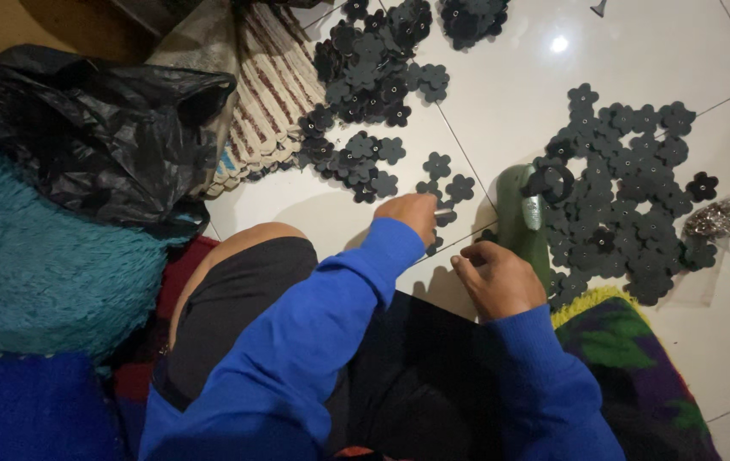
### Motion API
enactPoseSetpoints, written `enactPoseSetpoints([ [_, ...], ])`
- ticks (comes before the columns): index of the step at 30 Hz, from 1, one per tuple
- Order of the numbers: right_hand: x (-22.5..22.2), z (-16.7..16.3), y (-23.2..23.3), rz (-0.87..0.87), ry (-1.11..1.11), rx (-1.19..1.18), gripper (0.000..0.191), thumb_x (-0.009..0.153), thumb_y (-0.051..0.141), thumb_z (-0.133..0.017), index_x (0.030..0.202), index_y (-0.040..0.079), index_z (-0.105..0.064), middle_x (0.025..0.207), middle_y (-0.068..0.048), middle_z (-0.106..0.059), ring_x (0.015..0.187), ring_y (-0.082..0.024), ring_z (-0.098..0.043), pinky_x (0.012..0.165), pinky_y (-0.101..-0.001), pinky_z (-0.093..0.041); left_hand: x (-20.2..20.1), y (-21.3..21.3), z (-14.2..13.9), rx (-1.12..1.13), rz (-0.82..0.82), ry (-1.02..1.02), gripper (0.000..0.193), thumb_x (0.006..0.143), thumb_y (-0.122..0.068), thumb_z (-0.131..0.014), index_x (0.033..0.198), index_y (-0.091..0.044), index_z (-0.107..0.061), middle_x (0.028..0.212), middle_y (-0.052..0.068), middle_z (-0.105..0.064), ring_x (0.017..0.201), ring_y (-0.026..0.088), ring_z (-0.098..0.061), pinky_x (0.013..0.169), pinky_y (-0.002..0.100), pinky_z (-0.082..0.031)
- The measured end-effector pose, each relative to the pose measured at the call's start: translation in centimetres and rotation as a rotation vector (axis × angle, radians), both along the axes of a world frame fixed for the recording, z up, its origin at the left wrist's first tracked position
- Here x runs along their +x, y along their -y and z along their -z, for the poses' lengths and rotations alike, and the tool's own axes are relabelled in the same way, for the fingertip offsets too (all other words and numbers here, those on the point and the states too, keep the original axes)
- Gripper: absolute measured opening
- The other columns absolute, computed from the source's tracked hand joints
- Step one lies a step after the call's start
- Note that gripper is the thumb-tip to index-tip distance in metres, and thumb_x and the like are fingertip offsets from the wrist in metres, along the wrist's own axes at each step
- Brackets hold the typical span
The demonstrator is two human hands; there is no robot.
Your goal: The person sits on the floor and repeatedly picks up small dark flower-shaped pieces, inserts a metal pin into each one, and presses a green handheld tool to secure the pin. The person continues this process for multiple pieces, placing finished items into a pile.
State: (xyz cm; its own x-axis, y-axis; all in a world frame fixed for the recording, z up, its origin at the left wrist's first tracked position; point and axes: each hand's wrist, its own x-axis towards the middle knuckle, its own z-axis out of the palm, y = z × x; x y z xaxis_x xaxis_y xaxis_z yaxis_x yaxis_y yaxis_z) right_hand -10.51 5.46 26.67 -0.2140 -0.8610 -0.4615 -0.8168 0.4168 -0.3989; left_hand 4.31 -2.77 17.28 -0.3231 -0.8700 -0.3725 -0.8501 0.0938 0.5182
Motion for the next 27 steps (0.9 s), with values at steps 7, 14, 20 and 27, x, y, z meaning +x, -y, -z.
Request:
enactPoseSetpoints([
  [7, 0.3, 0.2, 0.2, -0.017, -0.007, 0.034, 0.039, 0.087, 0.048, -0.068, 0.111, 0.019, -0.077, 0.104, -0.007, -0.078, 0.098, -0.03, -0.073, 0.085, -0.0401, -0.056, -1.6, -1.1, 0.2, 0.122, 0.092, 0.135, 0.014, 0.09, -0.008, -0.067, 0.099, -0.006, -0.078, 0.102, 0.02, -0.074, 0.1, 0.037, -0.073, 0.085, 0.046, -0.06],
  [14, 0.4, -0.1, 0.0, -0.002, -0.015, 0.1, 0.042, 0.089, 0.051, -0.068, 0.118, 0.021, -0.076, 0.096, -0.012, -0.079, 0.097, -0.031, -0.075, 0.089, -0.0388, -0.057, 0.2, 0.8, -0.5, 0.099, -0.09, -0.115, 0.019, 0.082, -0.023, -0.079, 0.094, -0.009, -0.073, 0.095, 0.013, -0.075, 0.091, 0.033, -0.073, 0.081, 0.047, -0.057],
  [20, 0.4, -0.1, -0.3, -0.027, 0.044, 0.021, 0.041, 0.087, 0.047, -0.068, 0.113, 0.016, -0.076, 0.104, -0.008, -0.079, 0.097, -0.032, -0.073, 0.086, -0.0411, -0.056, 6.2, 5.3, -2.2, -0.092, -0.327, -0.094, 0.025, 0.081, -0.03, -0.082, 0.095, -0.013, -0.072, 0.092, 0.012, -0.075, 0.088, 0.033, -0.073, 0.08, 0.045, -0.057],
  [27, 1.0, 0.6, 0.0, -0.066, 0.051, -0.027, 0.042, 0.087, 0.044, -0.07, 0.113, 0.012, -0.076, 0.104, -0.012, -0.078, 0.096, -0.033, -0.074, 0.085, -0.0403, -0.057, 10.0, 4.8, -1.0, -0.007, -0.356, -0.014, 0.021, 0.08, -0.023, -0.08, 0.096, -0.013, -0.071, 0.096, 0.01, -0.076, 0.094, 0.032, -0.073, 0.083, 0.046, -0.056],
])
